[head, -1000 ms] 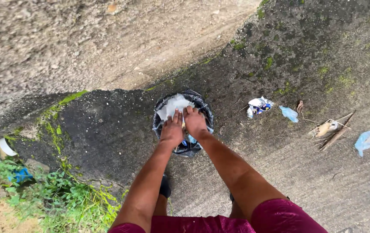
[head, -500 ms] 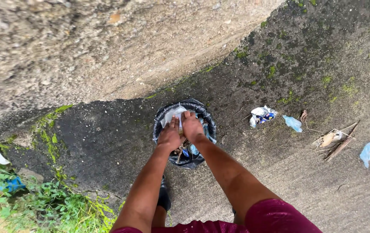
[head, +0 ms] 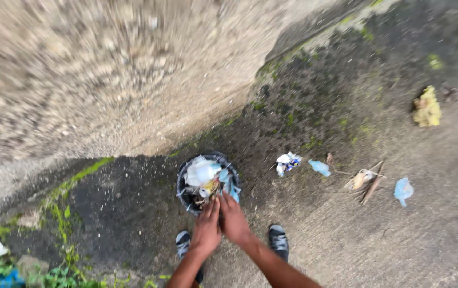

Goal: The person is picking up scattered pieces of paper and trash from the ground and placing them into a small blue bucket.

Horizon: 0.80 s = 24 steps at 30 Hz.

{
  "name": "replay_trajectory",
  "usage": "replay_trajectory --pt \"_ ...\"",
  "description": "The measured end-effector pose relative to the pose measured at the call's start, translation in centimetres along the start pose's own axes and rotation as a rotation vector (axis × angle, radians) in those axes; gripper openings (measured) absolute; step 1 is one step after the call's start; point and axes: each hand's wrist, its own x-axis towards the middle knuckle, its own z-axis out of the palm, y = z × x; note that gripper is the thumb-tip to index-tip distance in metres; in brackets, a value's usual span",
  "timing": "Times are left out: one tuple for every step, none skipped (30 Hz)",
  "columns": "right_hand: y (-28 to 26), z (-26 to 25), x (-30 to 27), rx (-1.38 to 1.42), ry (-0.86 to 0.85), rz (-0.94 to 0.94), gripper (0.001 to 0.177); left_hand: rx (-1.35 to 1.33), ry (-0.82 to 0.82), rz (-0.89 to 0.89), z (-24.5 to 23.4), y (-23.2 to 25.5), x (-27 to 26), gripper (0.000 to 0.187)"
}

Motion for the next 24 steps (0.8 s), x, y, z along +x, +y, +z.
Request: replay_trajectory --pt "-1.6 -2.3 -1.1 -0.011 0.025 -0.007 0.083 0.006 0.016 0.023 -0.6 1.3 -1.1 0.085" --pt "-3.3 -4.5 -2.6 0.034 0.029 0.030 0.083 -0.050 0.016 0.062 -1.3 2.6 -2.6 0.086" --pt "-5.1 -6.6 -4.2 0.080 0.033 0.067 0.082 -0.106 0.016 0.101 -1.9 3.9 -4.1 0.086" --pt "-6.3 -8.4 -5.4 0.072 0.064 0.065 0.082 -0.096 0.023 0.131 -2.7 5.3 -4.9 0.086" --pt "-7.6 -10.2 -6.6 0.095 0.057 0.077 0.082 -0.123 0.042 0.176 -3.5 6.6 -5.8 0.086" --pt "-8.8 -12.1 -8.0 0.116 0.050 0.088 0.082 -0.150 0.061 0.224 -4.2 8.1 -6.6 0.086" --pt "-9.9 -14.3 -8.7 0.107 0.083 0.086 0.082 -0.142 0.069 0.256 -4.7 9.2 -7.0 0.086" --pt "-11.1 -16.4 -9.7 0.125 0.014 0.121 0.084 -0.152 -0.019 0.241 -5.1 10.3 -7.5 0.086" --pt "-12.2 -18.4 -10.8 0.144 -0.055 0.156 0.086 -0.159 -0.106 0.223 -5.5 11.3 -8.0 0.086" --pt "-12.7 -19.9 -11.7 0.137 -0.022 0.159 0.086 -0.149 -0.105 0.255 -5.2 11.8 -8.2 0.086" --pt "-13.2 -21.3 -12.6 0.154 -0.023 0.152 0.088 -0.190 -0.163 0.272 -5.0 12.2 -8.2 0.082" --pt "-13.5 -22.6 -13.6 0.168 -0.029 0.145 0.089 -0.234 -0.221 0.284 -4.5 12.6 -8.2 0.079" --pt "-13.6 -23.3 -14.5 0.158 -0.001 0.148 0.089 -0.227 -0.220 0.313 -4.3 13.2 -8.2 0.079" --pt "-13.6 -24.0 -15.5 0.144 0.032 0.144 0.089 -0.154 -0.170 0.392 -3.9 13.7 -8.2 0.078" --pt "-13.6 -24.6 -16.4 0.129 0.064 0.141 0.089 -0.082 -0.118 0.470 -3.6 14.2 -8.2 0.078" --pt "-13.7 -25.5 -17.0 0.120 0.094 0.145 0.089 -0.075 -0.117 0.501 -4.1 15.3 -8.0 0.078" --pt "-13.7 -26.3 -17.6 0.122 0.127 0.127 0.090 -0.074 -0.059 0.588 -4.5 16.4 -7.9 0.077" --pt "-14.0 -26.6 -18.6 0.130 0.158 0.115 0.090 -0.074 -0.009 0.671 -4.9 17.0 -8.3 0.077" --pt "-14.9 -27.5 -19.3 0.128 0.186 0.124 0.090 -0.066 -0.017 0.699 -6.3 18.6 -8.9 0.077" --pt "-15.9 -28.4 -19.9 0.141 0.236 0.138 0.091 -0.059 -0.029 0.687 -7.7 20.1 -9.4 0.077" --pt "-16.9 -29.2 -20.6 0.154 0.285 0.152 0.092 -0.052 -0.040 0.675 -9.0 21.6 -10.0 0.079" --pt "-17.7 -29.8 -21.2 0.160 0.313 0.162 0.092 -0.038 -0.052 0.698 -11.4 23.4 -11.2 0.079" --pt "-18.3 -30.5 -21.8 0.133 0.394 0.127 0.092 -0.095 -0.033 0.735 -13.7 25.1 -12.4 0.081" --pt "-19.4 -30.4 -22.9 0.114 0.470 0.104 0.093 -0.151 -0.028 0.763 -15.8 26.4 -14.3 0.082"
